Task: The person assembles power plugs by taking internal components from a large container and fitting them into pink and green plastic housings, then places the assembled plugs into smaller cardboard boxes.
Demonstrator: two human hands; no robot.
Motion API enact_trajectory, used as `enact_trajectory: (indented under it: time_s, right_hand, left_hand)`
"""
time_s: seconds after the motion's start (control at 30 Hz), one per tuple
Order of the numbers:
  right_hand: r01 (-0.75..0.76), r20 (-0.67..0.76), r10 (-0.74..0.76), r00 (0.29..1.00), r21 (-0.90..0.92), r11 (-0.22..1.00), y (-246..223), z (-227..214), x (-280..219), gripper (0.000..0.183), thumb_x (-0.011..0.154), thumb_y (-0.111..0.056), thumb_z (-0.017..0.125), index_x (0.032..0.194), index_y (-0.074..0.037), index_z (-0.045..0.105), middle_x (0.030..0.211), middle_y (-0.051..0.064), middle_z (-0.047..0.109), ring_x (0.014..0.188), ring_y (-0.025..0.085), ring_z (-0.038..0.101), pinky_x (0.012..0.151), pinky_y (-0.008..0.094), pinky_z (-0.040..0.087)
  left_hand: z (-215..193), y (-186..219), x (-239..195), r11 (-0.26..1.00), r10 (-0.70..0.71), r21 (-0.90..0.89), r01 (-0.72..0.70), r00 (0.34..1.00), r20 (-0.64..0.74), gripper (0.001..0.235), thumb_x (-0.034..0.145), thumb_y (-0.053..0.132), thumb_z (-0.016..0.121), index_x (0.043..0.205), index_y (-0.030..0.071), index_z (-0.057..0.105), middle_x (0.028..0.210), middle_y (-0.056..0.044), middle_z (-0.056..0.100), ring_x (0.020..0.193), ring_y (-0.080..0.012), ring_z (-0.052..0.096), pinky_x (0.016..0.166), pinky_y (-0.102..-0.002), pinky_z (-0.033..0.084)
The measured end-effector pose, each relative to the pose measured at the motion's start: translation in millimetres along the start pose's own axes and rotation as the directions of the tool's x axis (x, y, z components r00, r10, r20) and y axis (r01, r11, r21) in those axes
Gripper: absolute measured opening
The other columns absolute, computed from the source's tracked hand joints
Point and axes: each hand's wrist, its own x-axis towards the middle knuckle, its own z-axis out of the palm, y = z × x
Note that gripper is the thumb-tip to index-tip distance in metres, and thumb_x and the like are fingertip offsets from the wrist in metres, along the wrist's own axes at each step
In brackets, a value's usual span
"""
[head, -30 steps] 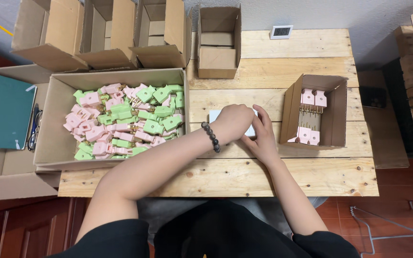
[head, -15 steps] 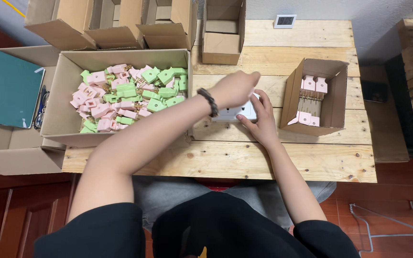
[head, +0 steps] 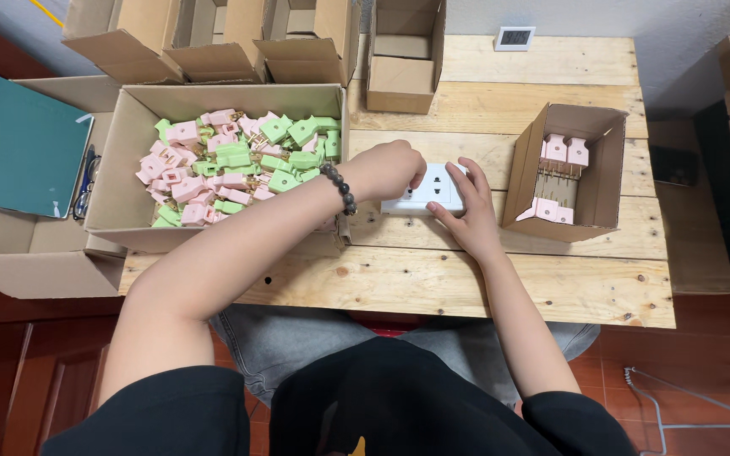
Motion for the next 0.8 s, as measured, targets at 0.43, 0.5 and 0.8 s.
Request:
enact_trajectory:
  time_s: [0.43,0.5,0.8]
  right_hand:
    - [-0.017,0.016,0.017,1.0,-0.014,1.0,-6.5,-1.1,2.5,0.075,0.088,-0.038,0.085,0.153,-0.013,0.055,0.164,0.012,0.038,0.149,0.042,0.041,0.129,0.054,0.03]
    - [-0.025,0.023,0.026,0.999,-0.016,1.0,-3.7,-1.8,0.6,0.075,0.089,-0.037,0.085,0.153,-0.014,0.055,0.164,0.012,0.038,0.149,0.042,0.041,0.129,0.054,0.03]
    - [0.008,0.006,-0.008,1.0,-0.047,0.999,-0.4,2.0,2.5,0.075,0.088,-0.039,0.086,0.153,-0.017,0.057,0.163,0.013,0.037,0.149,0.042,0.041,0.129,0.051,0.032]
  left_hand:
    - [62.9,-2.9,50.1,0.968,0.089,0.249,-0.029,0.968,-0.235,0.015,0.085,0.002,0.065,0.081,0.011,0.076,0.072,-0.014,0.072,0.074,-0.0377,0.076,0.064,-0.051,0.061]
    - [70.1,-8.2,48.9,0.965,0.091,0.262,-0.023,0.964,-0.249,0.017,0.083,0.001,0.067,0.074,0.013,0.075,0.067,-0.013,0.071,0.07,-0.037,0.076,0.061,-0.05,0.061]
    - [39.5,-10.3,17.8,0.994,0.025,0.11,-0.005,0.984,-0.177,0.022,0.079,0.006,0.08,0.097,-0.003,0.073,0.084,-0.023,0.074,0.083,-0.0438,0.075,0.071,-0.056,0.062]
